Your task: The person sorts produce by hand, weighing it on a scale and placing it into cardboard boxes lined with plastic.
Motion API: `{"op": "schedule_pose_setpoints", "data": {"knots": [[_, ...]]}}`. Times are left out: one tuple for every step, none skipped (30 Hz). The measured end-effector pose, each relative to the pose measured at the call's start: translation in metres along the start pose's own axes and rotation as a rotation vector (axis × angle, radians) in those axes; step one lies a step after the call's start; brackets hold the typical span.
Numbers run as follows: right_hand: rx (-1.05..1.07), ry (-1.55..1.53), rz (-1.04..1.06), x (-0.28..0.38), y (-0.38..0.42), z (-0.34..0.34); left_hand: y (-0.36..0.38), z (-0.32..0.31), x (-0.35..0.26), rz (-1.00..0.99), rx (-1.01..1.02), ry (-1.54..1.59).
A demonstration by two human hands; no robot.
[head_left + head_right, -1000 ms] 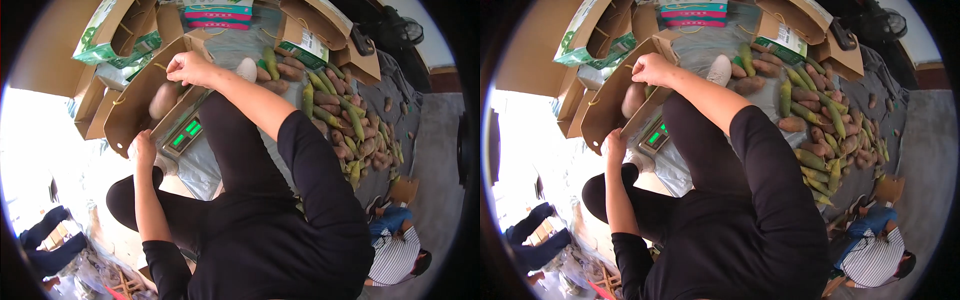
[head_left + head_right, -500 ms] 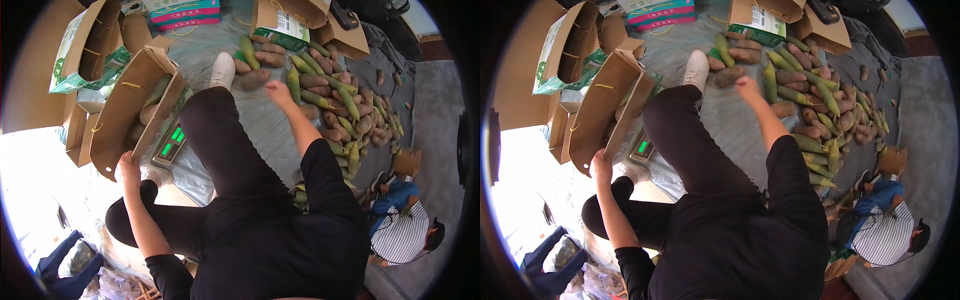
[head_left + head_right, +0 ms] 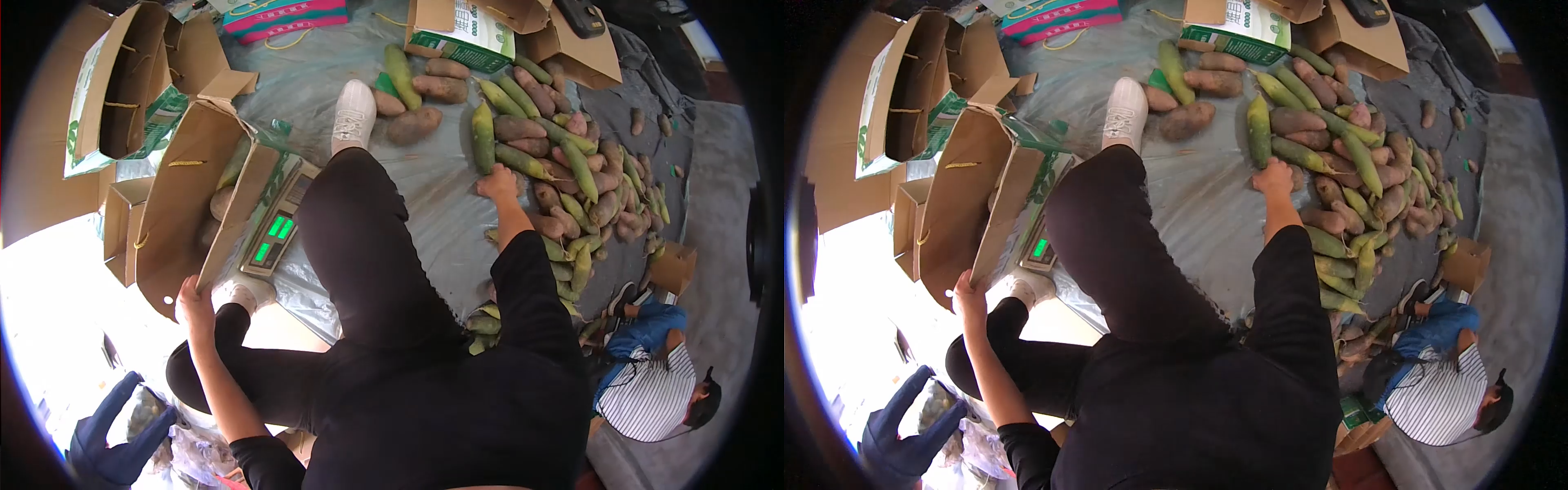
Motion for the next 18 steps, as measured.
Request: {"op": "schedule_pose_setpoints", "data": {"knots": [[0.006,0.002,0.004,-0.002,0.0,-0.003,-0.001,-0.001,0.001,-0.004,0.0,0.004],[0.013,0.117,0.089,-0.004,-0.001,-0.006,-0.001,-0.002,0.004,0.003,0.002,0.001],[0.02,0.231,0.177,-0.005,-0.002,-0.008,-0.002,-0.003,0.008,-0.004,0.011,0.001],[0.027,0.235,0.184,-0.011,-0.008,-0.017,-0.002,-0.003,0.008,-0.011,0.019,0.001],[-0.027,0.288,0.194,-0.015,-0.014,-0.025,-0.001,-0.003,0.006,-0.002,0.021,-0.004],[-0.081,0.34,0.206,-0.017,-0.017,-0.033,-0.001,0.0,-0.001,0.005,0.02,-0.034],[-0.075,0.342,0.217,-0.014,-0.011,-0.027,-0.001,0.002,-0.005,0.012,0.018,-0.064],[-0.077,0.4,0.248,-0.013,-0.004,-0.019,0.0,0.002,-0.005,0.025,0.015,-0.069],[-0.083,0.456,0.283,-0.007,0.004,-0.012,-0.001,0.001,-0.004,0.041,0.026,-0.064],[-0.085,0.455,0.303,-0.008,0.005,-0.015,-0.001,0.002,-0.003,0.058,0.036,-0.059],[-0.102,0.508,0.335,-0.012,0.006,-0.017,-0.001,0.002,-0.004,0.075,0.037,-0.084],[-0.122,0.56,0.37,-0.015,0.006,-0.019,-0.001,0.001,-0.003,0.079,0.024,-0.084],[-0.128,0.558,0.401,-0.012,0.007,-0.017,-0.002,0.002,-0.006,0.078,0.027,-0.079],[-0.117,0.615,0.417,-0.01,0.008,-0.015,-0.001,0.002,-0.006,0.081,0.028,-0.075],[-0.105,0.673,0.432,-0.009,0.01,-0.015,0.0,0.004,-0.009,0.089,0.031,-0.096],[-0.111,0.674,0.463,-0.009,0.012,-0.018,0.0,0.004,-0.01,0.095,0.034,-0.115],[-0.112,0.696,0.482,-0.009,0.014,-0.02,-0.001,0.004,-0.009,0.113,0.047,-0.131],[-0.114,0.719,0.498,-0.011,0.014,-0.023,-0.001,0.005,-0.011,0.102,0.052,-0.124]]}}
Point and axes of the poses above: each hand's wrist, its own y-axis away from the middle knuckle, its own z-axis out of the back of the hand, x = y × z, the point moved 1 cm from there along -y, towards the middle knuckle, and after that the axes turned 1 degree about x, right-handed, at the moved point
